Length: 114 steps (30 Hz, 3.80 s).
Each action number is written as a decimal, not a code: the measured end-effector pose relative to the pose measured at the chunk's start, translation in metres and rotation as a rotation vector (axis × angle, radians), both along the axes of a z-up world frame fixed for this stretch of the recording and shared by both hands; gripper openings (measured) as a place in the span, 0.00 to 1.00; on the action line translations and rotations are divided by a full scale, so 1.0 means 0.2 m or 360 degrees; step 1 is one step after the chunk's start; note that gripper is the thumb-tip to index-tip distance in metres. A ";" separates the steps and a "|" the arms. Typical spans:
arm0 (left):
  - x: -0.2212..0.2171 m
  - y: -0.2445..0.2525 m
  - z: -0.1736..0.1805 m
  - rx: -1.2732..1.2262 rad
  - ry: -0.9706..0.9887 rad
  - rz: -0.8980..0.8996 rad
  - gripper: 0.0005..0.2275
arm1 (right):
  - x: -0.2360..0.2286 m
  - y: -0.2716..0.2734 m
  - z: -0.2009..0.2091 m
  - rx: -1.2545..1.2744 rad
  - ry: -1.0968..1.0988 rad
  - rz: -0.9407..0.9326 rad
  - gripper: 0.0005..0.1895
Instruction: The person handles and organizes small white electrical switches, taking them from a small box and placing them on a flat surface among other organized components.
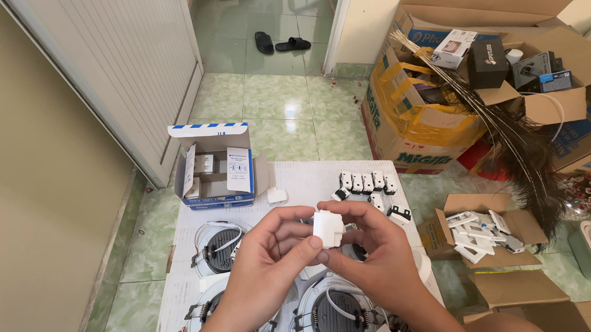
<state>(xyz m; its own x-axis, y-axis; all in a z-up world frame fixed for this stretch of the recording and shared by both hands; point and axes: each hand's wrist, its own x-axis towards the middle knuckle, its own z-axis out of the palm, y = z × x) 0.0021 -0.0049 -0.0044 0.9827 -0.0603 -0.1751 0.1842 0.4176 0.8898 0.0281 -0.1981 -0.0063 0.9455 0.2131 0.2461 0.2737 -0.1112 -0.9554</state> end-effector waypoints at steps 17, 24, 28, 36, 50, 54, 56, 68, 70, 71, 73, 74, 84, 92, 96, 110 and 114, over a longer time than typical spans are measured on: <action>0.01 -0.01 0.00 0.0234 0.0163 0.0089 0.26 | 0.01 0.00 -0.02 -0.0150 -0.0071 -0.0125 0.28; 0.02 -0.02 -0.03 -0.0040 0.0158 0.0081 0.26 | 0.00 0.00 -0.02 -0.0104 -0.0069 -0.0104 0.28; 0.01 -0.01 0.00 0.0055 0.0153 0.0049 0.26 | 0.00 0.01 -0.03 -0.0172 -0.0077 -0.0159 0.29; 0.02 -0.01 -0.02 0.0226 0.0015 0.0120 0.20 | 0.00 0.02 -0.01 -0.0221 -0.0188 -0.0164 0.27; 0.01 -0.01 -0.06 -0.0083 0.0055 0.0099 0.21 | 0.00 0.01 -0.03 -0.0240 0.0007 -0.0165 0.30; 0.01 0.00 -0.05 -0.0038 0.0032 0.0049 0.21 | 0.00 0.00 -0.04 -0.0180 0.0058 -0.0139 0.28; 0.01 0.00 -0.04 -0.0023 0.0027 0.0045 0.21 | 0.00 0.00 -0.05 -0.0147 0.0036 -0.0120 0.28; 0.02 0.00 -0.03 0.0053 0.0099 -0.0014 0.19 | -0.01 0.01 -0.03 -0.0029 0.0027 -0.0084 0.29; 0.02 -0.01 -0.03 0.0066 0.0112 -0.0021 0.18 | -0.01 0.01 -0.02 -0.0033 0.0035 -0.0088 0.29; 0.02 -0.01 -0.03 0.0095 0.0129 -0.0037 0.17 | -0.01 0.01 -0.01 -0.0041 0.0013 -0.0080 0.29; 0.02 -0.01 -0.03 0.0125 0.0146 -0.0052 0.16 | -0.01 0.01 -0.01 -0.0048 -0.0008 -0.0070 0.28; 0.02 -0.01 -0.03 0.0138 0.0161 -0.0041 0.17 | -0.01 0.01 -0.01 -0.0066 0.0002 -0.0086 0.28; 0.01 -0.02 -0.01 0.0202 0.0106 -0.0119 0.21 | -0.01 0.02 0.00 -0.0121 -0.0143 -0.0123 0.27; 0.02 0.03 -0.03 0.0237 0.0056 -0.0108 0.21 | 0.02 0.05 0.02 -0.0346 -0.0149 -0.0187 0.29; 0.01 0.15 0.01 0.0359 0.0103 -0.0041 0.18 | 0.06 0.13 0.05 -0.0646 -0.0455 -0.0090 0.26; 0.13 0.83 -0.14 0.2063 0.0247 0.0400 0.13 | 0.49 0.88 0.08 -0.1426 0.0112 0.0256 0.28; 0.17 0.88 -0.22 0.2095 0.0245 0.0435 0.14 | 0.57 1.02 0.01 -0.1548 0.0135 0.0248 0.27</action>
<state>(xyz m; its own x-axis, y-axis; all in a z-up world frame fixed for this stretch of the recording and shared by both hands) 0.0354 0.1712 -0.0484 0.9016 0.4284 -0.0597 0.3661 -0.6823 0.6328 0.1411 0.0053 -0.0051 0.8962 0.4100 -0.1692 0.2868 -0.8266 -0.4842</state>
